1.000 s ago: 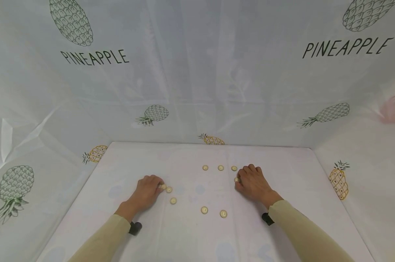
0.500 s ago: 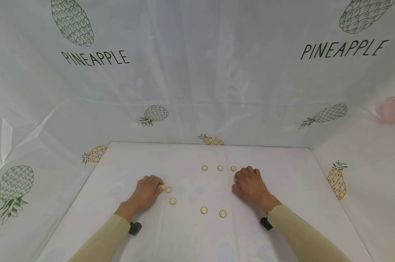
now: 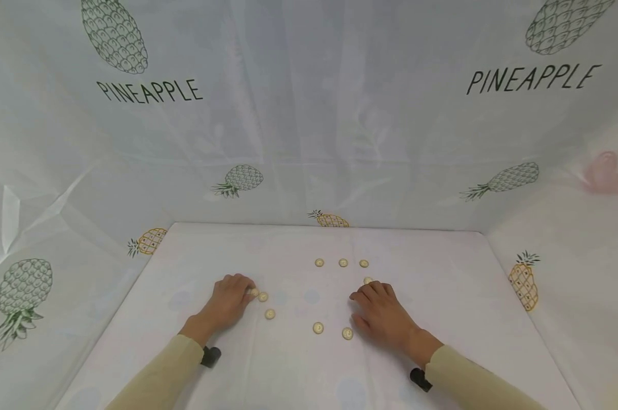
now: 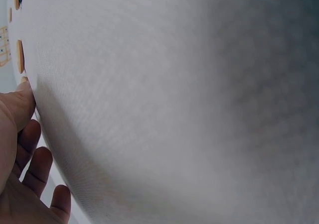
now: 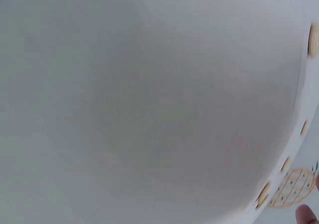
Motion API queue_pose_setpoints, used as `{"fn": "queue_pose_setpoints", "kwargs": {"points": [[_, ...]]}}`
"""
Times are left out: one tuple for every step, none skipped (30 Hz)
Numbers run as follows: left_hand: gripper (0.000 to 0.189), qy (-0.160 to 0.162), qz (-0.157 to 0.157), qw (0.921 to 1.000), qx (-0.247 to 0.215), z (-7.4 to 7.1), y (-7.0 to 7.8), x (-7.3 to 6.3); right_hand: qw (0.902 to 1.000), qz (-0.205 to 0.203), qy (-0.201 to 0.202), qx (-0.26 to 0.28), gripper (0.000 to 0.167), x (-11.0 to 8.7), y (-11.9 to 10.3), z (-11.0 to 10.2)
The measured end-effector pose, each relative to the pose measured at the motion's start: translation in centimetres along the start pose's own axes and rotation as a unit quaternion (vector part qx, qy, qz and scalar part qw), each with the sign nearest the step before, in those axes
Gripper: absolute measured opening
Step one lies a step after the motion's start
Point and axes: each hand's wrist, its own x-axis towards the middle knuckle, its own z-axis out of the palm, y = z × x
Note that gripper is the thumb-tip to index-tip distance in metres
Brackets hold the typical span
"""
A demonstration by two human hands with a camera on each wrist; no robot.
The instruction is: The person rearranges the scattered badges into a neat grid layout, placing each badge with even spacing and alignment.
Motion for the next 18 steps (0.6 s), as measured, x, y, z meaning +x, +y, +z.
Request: {"fn": "queue_pose_setpoints", "kwargs": {"points": [[0.017, 0.001, 0.001, 1.0000, -0.001, 0.0, 0.0, 0.0, 0.9999, -0.005, -0.008, 0.005, 0.035, -0.2, -0.3, 0.0], [0.017, 0.001, 0.001, 1.0000, -0.002, 0.0, 0.0, 0.0, 0.9998, -0.010, -0.014, 0.008, 0.035, -0.3, -0.6, -0.1], [0.017, 0.000, 0.001, 1.0000, -0.003, 0.0, 0.0, 0.0, 0.9996, -0.015, -0.020, 0.013, 0.034, -0.5, -0.9, -0.1], [0.016, 0.002, 0.002, 1.0000, -0.004, -0.1, 0.0, -0.1, 0.9993, -0.020, -0.026, 0.017, 0.033, -0.6, -1.2, -0.1], [0.016, 0.003, 0.002, 1.0000, -0.006, -0.1, 0.1, -0.1, 0.9990, -0.026, -0.030, 0.022, 0.032, -0.8, -1.5, -0.1], [0.016, 0.005, 0.003, 1.0000, -0.007, -0.1, 0.1, -0.1, 0.9985, -0.031, -0.035, 0.027, 0.030, -0.9, -1.7, 0.0], [0.016, 0.004, 0.002, 1.0000, -0.007, -0.1, 0.1, -0.1, 0.9981, -0.036, -0.038, 0.033, 0.029, -1.0, -1.9, 0.0], [0.016, 0.003, 0.000, 1.0000, -0.007, -0.2, 0.2, -0.1, 0.9976, -0.041, -0.041, 0.038, 0.028, -1.2, -2.1, 0.0], [0.016, 0.001, -0.001, 1.0000, -0.007, -0.2, 0.2, -0.1, 0.9971, -0.044, -0.045, 0.043, 0.026, -1.3, -2.3, 0.1], [0.016, 0.002, -0.001, 1.0000, -0.006, -0.2, 0.2, 0.0, 0.9967, -0.047, -0.047, 0.046, 0.025, -1.3, -2.4, 0.1], [0.016, 0.001, -0.002, 1.0000, -0.004, -0.3, 0.2, 0.0, 0.9964, -0.051, -0.048, 0.048, 0.024, -1.4, -2.5, 0.2], [0.016, 0.002, -0.002, 1.0000, -0.003, -0.3, 0.3, 0.0, 0.9962, -0.053, -0.048, 0.050, 0.022, -1.4, -2.6, 0.2], [0.016, 0.001, -0.002, 1.0000, -0.001, -0.3, 0.3, 0.0, 0.9962, -0.054, -0.048, 0.049, 0.021, -1.5, -2.7, 0.3], [0.016, 0.001, -0.002, 1.0000, 0.000, -0.3, 0.3, 0.0, 0.9963, -0.057, -0.045, 0.046, 0.020, -1.5, -2.7, 0.3], [0.016, 0.001, -0.001, 1.0000, -0.001, -0.3, 0.3, 0.0, 0.9965, -0.059, -0.040, 0.043, 0.020, -1.5, -2.8, 0.4], [0.016, 0.002, 0.000, 1.0000, -0.001, -0.3, 0.3, 0.0, 0.9967, -0.061, -0.035, 0.039, 0.019, -1.5, -2.8, 0.5], [0.016, 0.002, 0.000, 1.0000, -0.001, -0.3, 0.3, 0.0, 0.9971, -0.060, -0.030, 0.035, 0.018, -1.5, -2.7, 0.6], [0.016, 0.002, 0.000, 1.0000, -0.001, -0.3, 0.3, 0.0, 0.9976, -0.057, -0.024, 0.029, 0.018, -1.5, -2.8, 0.6]]}}
